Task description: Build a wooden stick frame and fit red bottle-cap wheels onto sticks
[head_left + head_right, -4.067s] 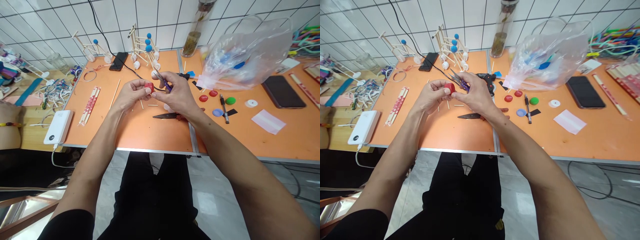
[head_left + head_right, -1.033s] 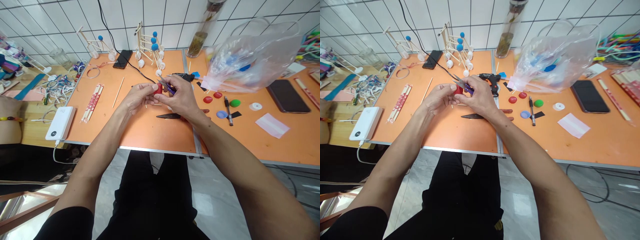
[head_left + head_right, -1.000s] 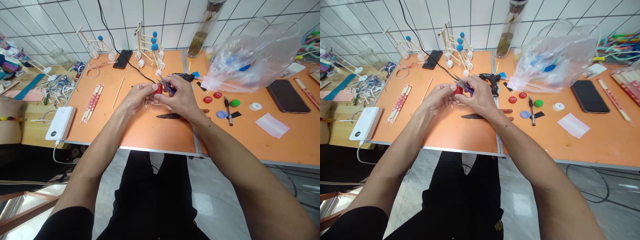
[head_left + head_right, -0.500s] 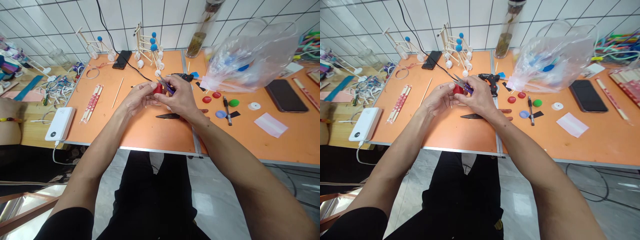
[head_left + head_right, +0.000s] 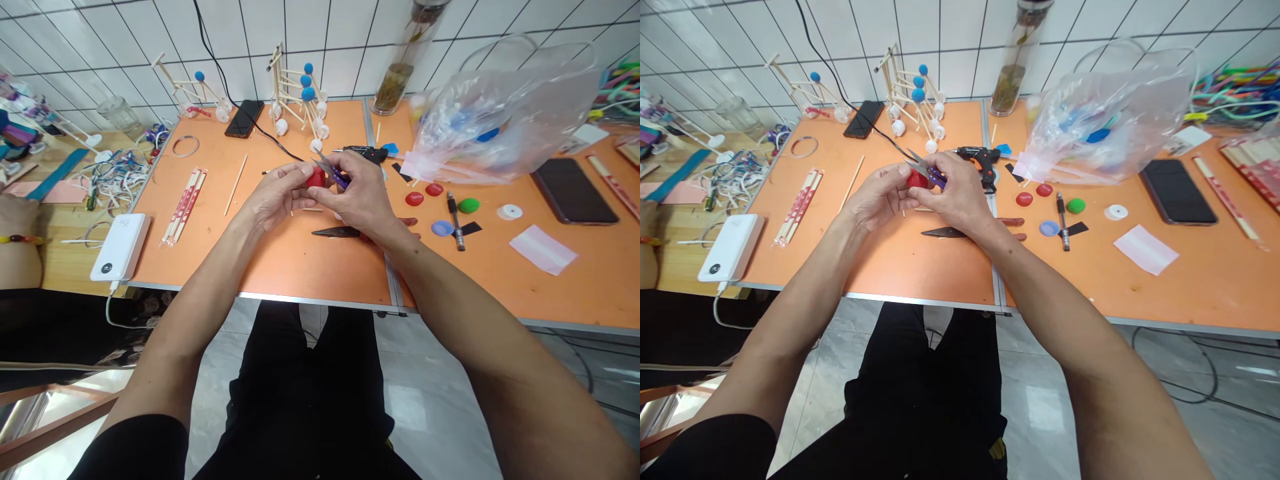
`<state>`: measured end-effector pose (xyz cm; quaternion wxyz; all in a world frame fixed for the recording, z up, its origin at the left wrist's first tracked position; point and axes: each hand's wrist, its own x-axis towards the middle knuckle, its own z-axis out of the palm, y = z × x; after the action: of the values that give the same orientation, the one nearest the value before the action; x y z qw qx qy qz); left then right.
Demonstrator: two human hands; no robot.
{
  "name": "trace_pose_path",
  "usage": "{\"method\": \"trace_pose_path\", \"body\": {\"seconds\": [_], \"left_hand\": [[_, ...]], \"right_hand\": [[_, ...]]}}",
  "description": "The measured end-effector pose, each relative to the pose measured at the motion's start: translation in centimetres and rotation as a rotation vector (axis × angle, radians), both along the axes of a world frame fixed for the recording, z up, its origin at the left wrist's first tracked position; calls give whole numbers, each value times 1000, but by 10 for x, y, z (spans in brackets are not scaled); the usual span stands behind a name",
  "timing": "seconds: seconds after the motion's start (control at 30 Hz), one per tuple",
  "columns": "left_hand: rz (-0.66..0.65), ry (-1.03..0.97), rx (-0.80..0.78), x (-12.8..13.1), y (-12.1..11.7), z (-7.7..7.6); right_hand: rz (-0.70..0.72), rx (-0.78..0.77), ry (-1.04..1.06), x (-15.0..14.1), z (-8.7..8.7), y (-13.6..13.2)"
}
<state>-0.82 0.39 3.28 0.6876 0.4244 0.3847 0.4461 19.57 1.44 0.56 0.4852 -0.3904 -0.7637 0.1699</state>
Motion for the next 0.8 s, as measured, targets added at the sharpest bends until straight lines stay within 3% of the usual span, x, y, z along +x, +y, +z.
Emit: {"method": "trace_pose_path", "body": {"seconds": [0.8], "left_hand": [[6,-6,-24,-2,3,-1]], "right_hand": [[12,-22,-3,-2,2,-3]]}}
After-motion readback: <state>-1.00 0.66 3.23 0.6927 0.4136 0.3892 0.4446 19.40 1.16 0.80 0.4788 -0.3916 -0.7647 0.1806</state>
